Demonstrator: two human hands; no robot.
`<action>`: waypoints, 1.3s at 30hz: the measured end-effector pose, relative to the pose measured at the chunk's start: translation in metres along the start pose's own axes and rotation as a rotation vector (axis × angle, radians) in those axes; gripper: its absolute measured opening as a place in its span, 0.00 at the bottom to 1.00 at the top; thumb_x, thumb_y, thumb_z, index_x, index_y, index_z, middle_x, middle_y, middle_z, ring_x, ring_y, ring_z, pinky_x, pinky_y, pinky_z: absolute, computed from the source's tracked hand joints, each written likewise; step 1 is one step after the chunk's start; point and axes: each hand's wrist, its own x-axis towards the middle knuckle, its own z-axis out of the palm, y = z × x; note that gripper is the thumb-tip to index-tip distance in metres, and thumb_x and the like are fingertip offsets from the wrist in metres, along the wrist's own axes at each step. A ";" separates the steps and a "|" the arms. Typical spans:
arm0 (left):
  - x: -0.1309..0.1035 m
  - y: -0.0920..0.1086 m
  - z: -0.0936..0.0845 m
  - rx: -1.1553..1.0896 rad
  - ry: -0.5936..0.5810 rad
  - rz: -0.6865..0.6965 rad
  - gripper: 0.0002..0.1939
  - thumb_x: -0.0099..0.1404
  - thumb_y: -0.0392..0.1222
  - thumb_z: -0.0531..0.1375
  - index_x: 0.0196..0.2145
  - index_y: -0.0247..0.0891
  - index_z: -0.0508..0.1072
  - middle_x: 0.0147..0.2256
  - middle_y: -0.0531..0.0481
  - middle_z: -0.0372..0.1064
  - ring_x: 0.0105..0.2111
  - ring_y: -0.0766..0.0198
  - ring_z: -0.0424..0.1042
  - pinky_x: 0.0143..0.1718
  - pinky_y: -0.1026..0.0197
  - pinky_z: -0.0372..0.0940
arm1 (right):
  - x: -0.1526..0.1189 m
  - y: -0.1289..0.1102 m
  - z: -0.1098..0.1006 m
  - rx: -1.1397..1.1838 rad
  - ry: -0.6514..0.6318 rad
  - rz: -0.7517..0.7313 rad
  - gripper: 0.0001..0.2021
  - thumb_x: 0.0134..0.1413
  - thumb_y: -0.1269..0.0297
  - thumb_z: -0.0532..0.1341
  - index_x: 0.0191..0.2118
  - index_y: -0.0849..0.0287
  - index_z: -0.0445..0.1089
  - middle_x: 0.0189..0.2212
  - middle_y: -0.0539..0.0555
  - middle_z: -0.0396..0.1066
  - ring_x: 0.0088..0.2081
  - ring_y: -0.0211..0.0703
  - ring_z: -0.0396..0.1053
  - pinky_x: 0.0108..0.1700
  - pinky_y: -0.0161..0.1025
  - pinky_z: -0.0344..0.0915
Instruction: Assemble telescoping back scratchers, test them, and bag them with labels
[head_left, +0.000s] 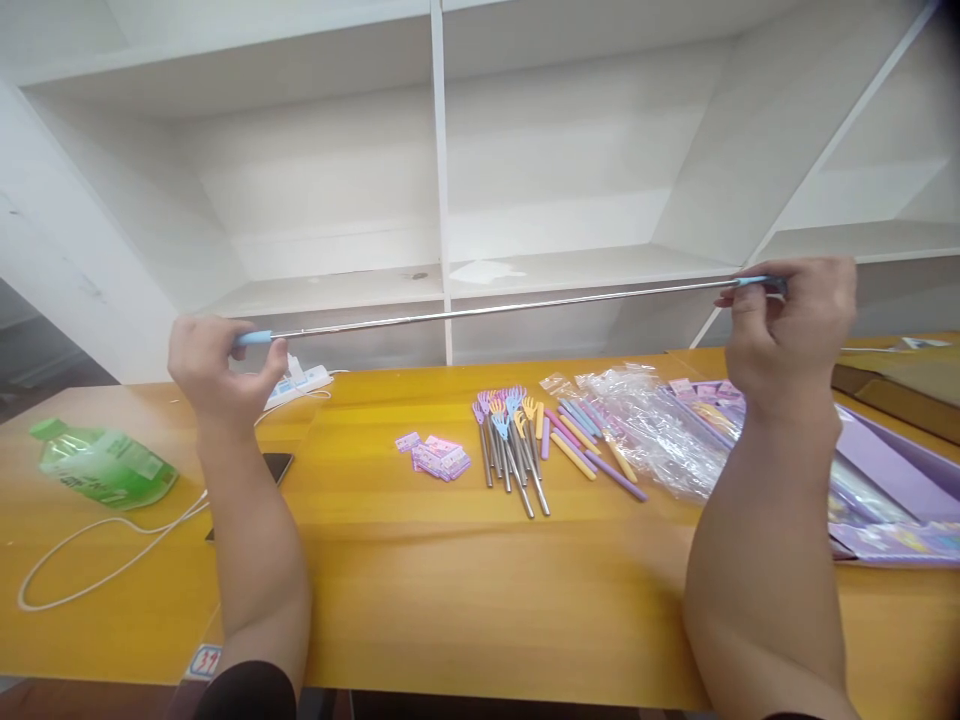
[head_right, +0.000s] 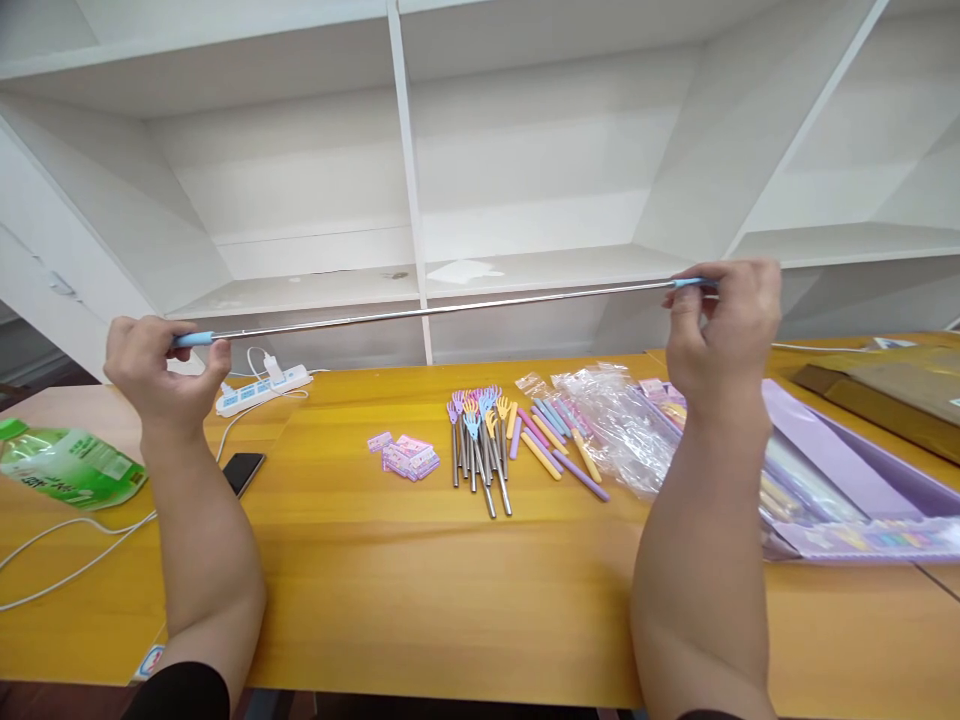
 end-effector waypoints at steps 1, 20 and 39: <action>0.001 0.000 -0.001 0.003 0.006 0.011 0.15 0.59 0.56 0.63 0.27 0.43 0.67 0.22 0.53 0.58 0.30 0.59 0.58 0.36 0.55 0.57 | 0.000 0.001 0.002 0.016 0.000 -0.011 0.10 0.61 0.72 0.57 0.45 0.58 0.73 0.47 0.58 0.64 0.35 0.37 0.72 0.41 0.44 0.78; 0.004 0.041 0.004 -0.079 -0.092 0.062 0.12 0.71 0.54 0.63 0.34 0.45 0.77 0.24 0.52 0.60 0.30 0.60 0.57 0.38 0.52 0.54 | -0.008 -0.063 0.032 0.202 -0.052 -0.163 0.07 0.71 0.65 0.58 0.44 0.52 0.74 0.44 0.59 0.68 0.38 0.44 0.71 0.40 0.48 0.77; -0.010 0.109 0.029 -0.200 -0.091 0.085 0.12 0.73 0.54 0.64 0.38 0.45 0.79 0.25 0.49 0.63 0.30 0.56 0.58 0.36 0.52 0.53 | -0.026 -0.131 0.036 0.245 -0.141 -0.183 0.09 0.73 0.62 0.58 0.46 0.47 0.77 0.40 0.55 0.68 0.38 0.44 0.71 0.39 0.46 0.74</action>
